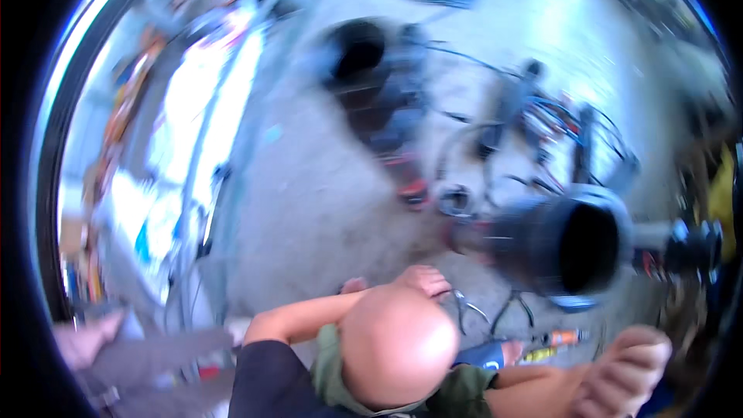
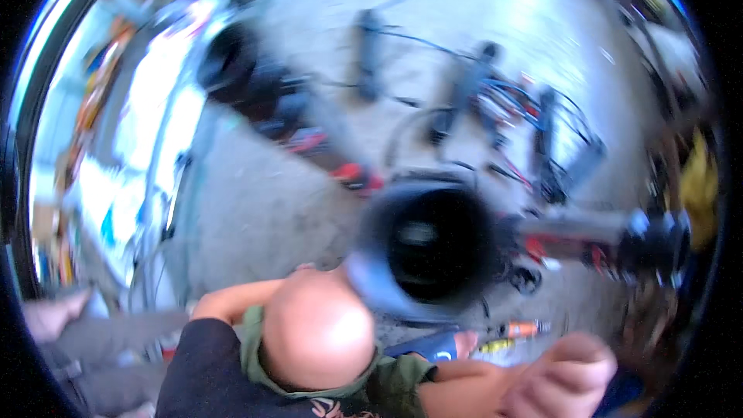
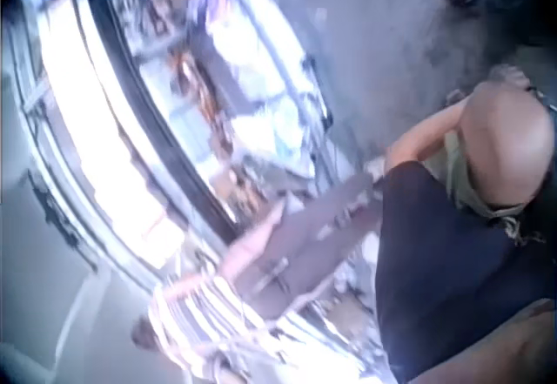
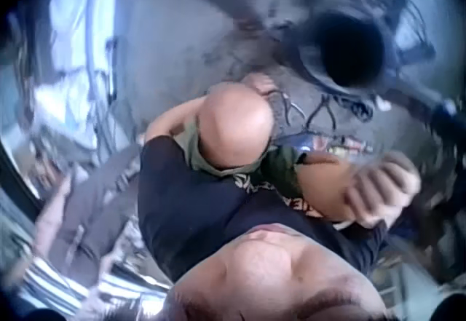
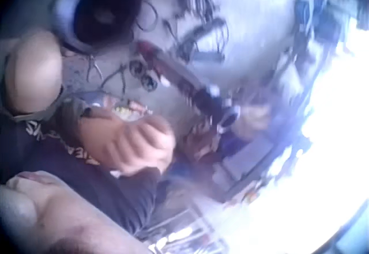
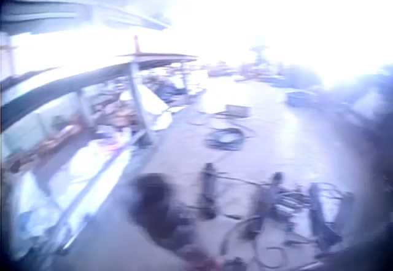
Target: The person assembles several large cylindrical pumps by inserting internal components, attaching end caps, and securing them using an air-powered screwdriver while working on the floor.
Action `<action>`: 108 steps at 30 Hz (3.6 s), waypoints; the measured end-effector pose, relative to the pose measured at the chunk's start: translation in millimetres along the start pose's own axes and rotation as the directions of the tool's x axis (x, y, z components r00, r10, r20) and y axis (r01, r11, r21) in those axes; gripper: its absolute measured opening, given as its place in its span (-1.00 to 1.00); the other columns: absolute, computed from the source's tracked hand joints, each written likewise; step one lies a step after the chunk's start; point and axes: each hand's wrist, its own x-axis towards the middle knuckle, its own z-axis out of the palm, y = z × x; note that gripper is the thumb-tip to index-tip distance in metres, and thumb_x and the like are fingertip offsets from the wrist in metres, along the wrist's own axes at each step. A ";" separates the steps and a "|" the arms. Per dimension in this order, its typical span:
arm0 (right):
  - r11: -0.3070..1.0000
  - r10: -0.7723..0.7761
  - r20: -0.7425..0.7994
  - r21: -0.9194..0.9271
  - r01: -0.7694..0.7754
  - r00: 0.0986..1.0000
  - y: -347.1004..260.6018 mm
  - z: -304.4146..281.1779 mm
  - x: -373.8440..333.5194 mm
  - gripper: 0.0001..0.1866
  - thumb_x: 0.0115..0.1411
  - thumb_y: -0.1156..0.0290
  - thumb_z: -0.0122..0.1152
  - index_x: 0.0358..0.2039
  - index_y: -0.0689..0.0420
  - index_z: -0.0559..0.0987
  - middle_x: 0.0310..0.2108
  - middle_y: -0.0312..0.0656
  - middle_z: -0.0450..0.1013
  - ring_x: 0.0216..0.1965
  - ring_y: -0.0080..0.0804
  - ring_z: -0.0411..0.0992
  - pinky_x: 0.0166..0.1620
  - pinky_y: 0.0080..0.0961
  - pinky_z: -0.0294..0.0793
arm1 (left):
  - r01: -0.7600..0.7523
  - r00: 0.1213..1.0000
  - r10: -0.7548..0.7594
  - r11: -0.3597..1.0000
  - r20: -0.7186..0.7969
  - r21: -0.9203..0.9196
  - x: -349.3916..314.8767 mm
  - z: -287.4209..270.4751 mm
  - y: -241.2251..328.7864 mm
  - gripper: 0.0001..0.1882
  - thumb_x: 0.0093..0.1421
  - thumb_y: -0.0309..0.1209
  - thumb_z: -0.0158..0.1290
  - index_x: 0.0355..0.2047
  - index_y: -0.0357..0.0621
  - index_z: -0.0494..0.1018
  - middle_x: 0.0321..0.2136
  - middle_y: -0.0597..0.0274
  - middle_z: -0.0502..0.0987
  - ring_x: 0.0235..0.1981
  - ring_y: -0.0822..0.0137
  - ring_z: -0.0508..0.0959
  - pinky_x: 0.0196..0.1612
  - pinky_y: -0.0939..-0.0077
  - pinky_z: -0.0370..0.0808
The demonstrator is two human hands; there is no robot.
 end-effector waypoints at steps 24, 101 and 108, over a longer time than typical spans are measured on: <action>0.642 0.750 0.149 0.073 -0.764 0.645 66.0 591.7 182.2 -0.68 0.06 0.33 0.40 -0.17 0.06 0.56 -0.17 -0.12 0.44 -0.10 -0.04 0.44 -0.13 -0.16 0.49 | 0.949 -0.001 -0.527 0.267 -0.850 -0.167 -304.6 -118.4 -74.2 -0.91 0.17 -0.53 0.19 -0.35 -0.31 0.53 -0.40 -0.05 0.54 -0.37 -0.05 0.59 -0.28 0.16 0.51; 0.018 0.832 0.429 0.613 -0.790 0.352 -52.7 120.3 -118.8 -0.76 0.25 0.32 0.33 -0.16 0.19 0.69 -0.44 -0.20 0.63 -0.40 -0.51 0.58 -0.33 -0.49 0.56 | 0.887 0.417 -0.375 0.367 0.828 -0.281 93.9 -140.7 117.9 -0.82 0.27 -0.47 0.20 -0.25 -0.41 0.61 -0.48 0.15 0.63 -0.48 0.43 0.61 -0.40 0.56 0.56; -0.282 0.956 0.271 0.954 0.102 0.112 -58.5 97.4 -168.8 -0.72 0.30 0.36 0.32 -0.07 0.24 0.60 -0.32 -0.20 0.61 -0.41 -0.61 0.54 -0.46 -0.68 0.46 | 0.821 0.570 -0.444 0.297 0.691 -0.487 203.6 -52.9 187.8 -0.81 0.33 -0.48 0.12 -0.20 -0.45 0.55 -0.42 0.10 0.62 -0.44 0.36 0.63 -0.41 0.50 0.58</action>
